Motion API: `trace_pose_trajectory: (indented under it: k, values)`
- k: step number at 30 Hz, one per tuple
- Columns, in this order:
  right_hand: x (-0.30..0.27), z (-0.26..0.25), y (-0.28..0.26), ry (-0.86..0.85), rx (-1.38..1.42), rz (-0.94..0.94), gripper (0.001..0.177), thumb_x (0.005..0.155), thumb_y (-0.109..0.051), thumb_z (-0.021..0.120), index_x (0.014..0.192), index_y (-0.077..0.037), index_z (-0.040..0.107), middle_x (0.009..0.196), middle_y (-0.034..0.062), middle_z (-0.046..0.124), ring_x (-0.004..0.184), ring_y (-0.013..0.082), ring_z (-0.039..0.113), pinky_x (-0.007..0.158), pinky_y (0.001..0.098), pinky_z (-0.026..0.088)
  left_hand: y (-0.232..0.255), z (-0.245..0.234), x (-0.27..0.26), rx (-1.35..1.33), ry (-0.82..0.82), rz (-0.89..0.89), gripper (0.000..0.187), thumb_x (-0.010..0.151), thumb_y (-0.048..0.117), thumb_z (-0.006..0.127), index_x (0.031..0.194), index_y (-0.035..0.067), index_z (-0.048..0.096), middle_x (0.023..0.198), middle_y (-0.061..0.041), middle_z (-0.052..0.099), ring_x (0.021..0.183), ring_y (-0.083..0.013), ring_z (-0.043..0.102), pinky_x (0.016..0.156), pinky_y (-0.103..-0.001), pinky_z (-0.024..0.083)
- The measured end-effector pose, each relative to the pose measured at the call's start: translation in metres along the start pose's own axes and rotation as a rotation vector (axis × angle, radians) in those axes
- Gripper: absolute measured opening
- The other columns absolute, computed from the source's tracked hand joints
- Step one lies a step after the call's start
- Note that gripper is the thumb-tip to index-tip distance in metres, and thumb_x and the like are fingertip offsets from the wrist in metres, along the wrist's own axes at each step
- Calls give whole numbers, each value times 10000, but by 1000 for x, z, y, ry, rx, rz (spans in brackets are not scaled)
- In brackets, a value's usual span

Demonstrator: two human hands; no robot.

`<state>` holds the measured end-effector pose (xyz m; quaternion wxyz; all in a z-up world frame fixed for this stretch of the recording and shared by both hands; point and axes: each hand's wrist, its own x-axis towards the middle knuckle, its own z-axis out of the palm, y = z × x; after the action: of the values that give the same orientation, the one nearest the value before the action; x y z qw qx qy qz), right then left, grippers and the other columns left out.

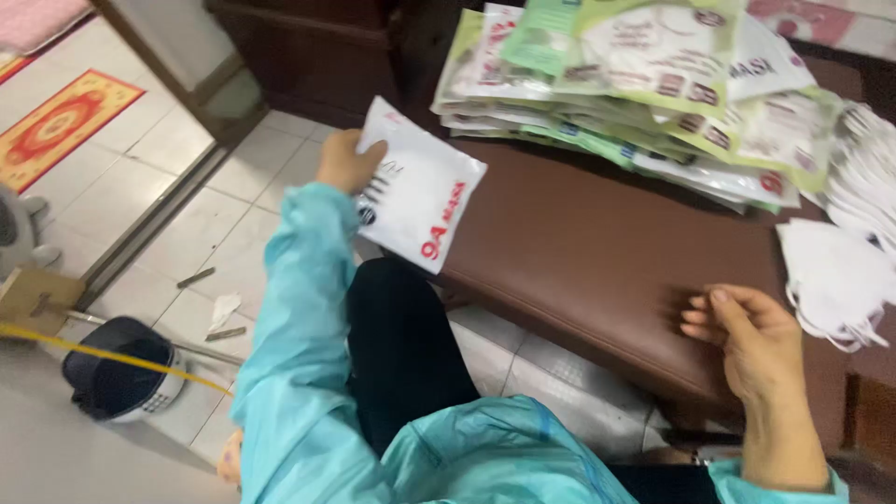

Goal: Stacking individual face masks into a neat pile on a table

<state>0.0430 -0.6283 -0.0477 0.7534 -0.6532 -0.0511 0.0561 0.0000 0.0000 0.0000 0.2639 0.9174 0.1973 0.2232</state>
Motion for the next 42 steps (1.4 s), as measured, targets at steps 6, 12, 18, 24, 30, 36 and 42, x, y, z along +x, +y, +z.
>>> trace_pose_trajectory:
  k: [6,12,18,24,30,36,42]
  values:
    - [1,-2,6,7,-101,-50,115,1116,-125,636,1166,-22,634,1004,194,687,815,284,707,742,387,648,42,4,6,418,361,37,586,847,450,782,1280,93,614,1054,-204,642,922,-418,591,803,-530,481]
    - [6,-20,7,151,-306,-203,108,1147,-75,622,1229,-6,629,1002,186,678,870,247,707,817,326,629,193,56,-115,-328,383,634,356,945,216,731,1219,11,634,1141,-187,687,1064,-378,654,1001,-448,506]
    - [9,-62,-21,372,-855,-489,104,1056,-127,733,1130,-73,781,1042,55,756,964,127,671,836,296,518,261,146,-175,-261,-245,720,417,918,382,666,1202,77,687,1199,-106,647,1056,-328,618,944,-451,486]
    - [49,-125,-34,472,-1222,-370,776,829,-458,828,1423,-16,595,1440,349,496,1348,482,436,1096,539,335,335,243,-160,-218,-446,733,435,885,460,659,1170,137,718,1173,-60,681,1035,-342,612,871,-512,488]
    - [31,-67,-55,329,-1079,-120,1053,741,-326,920,1581,28,393,1506,375,433,1426,534,389,1156,634,330,398,274,-136,-226,-666,675,408,917,412,662,1211,133,706,1177,-96,681,1118,-337,642,932,-483,512]
    - [56,-96,-14,607,-1076,-394,529,792,-81,827,1309,-142,733,1088,189,718,1078,425,674,935,511,539,409,337,-126,-449,-544,618,349,873,399,728,1118,150,735,1062,-76,691,1008,-335,695,856,-437,573]
    - [18,-65,-100,103,-907,-5,605,663,-222,897,1249,-157,763,1161,198,770,1145,399,695,977,519,550,399,321,-127,-728,-326,435,303,938,309,698,1092,50,668,1052,-136,626,930,-357,707,759,-396,605]
